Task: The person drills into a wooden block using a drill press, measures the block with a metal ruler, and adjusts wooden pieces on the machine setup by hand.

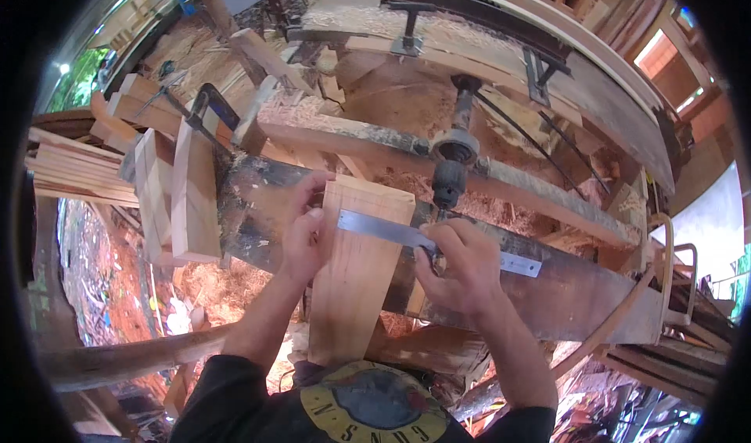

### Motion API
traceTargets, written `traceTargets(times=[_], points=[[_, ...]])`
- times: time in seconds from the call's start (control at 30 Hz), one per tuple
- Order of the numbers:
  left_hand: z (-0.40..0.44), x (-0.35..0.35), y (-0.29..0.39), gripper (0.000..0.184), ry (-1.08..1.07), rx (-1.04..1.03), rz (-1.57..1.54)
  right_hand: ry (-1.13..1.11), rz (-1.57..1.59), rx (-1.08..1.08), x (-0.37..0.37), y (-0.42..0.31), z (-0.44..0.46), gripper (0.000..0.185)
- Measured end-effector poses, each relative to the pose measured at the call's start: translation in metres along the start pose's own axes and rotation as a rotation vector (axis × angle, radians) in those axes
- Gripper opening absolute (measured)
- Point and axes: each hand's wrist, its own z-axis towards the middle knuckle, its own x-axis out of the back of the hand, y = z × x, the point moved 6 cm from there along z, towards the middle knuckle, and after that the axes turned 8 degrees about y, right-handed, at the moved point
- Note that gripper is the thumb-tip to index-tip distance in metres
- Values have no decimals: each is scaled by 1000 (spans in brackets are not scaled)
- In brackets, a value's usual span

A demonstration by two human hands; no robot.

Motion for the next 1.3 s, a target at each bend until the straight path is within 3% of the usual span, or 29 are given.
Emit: traceTargets(times=[0.27,0.67,0.87,0.97,1.07,1.17,1.3], points=[[2,12,7,57,41,-87,266,-30,91,-140,-5,17,-6,30],[13,18,-6,34,185,-70,324,-29,124,-158,-14,21,-18,30],[27,18,-4,25,55,2,400,-62,130,-156,-16,9,-10,33],[25,26,-8,32,6,-14,242,-64,96,-90,-18,4,-7,33],[15,29,-4,50,-100,182,82,-67,47,-44,-21,1,-6,35],[11,23,-1,67,-188,98,8,-72,5,-7,-25,-5,-3,37],[7,25,-6,73,-191,46,114,-77,-71,46,-30,-15,0,38]])
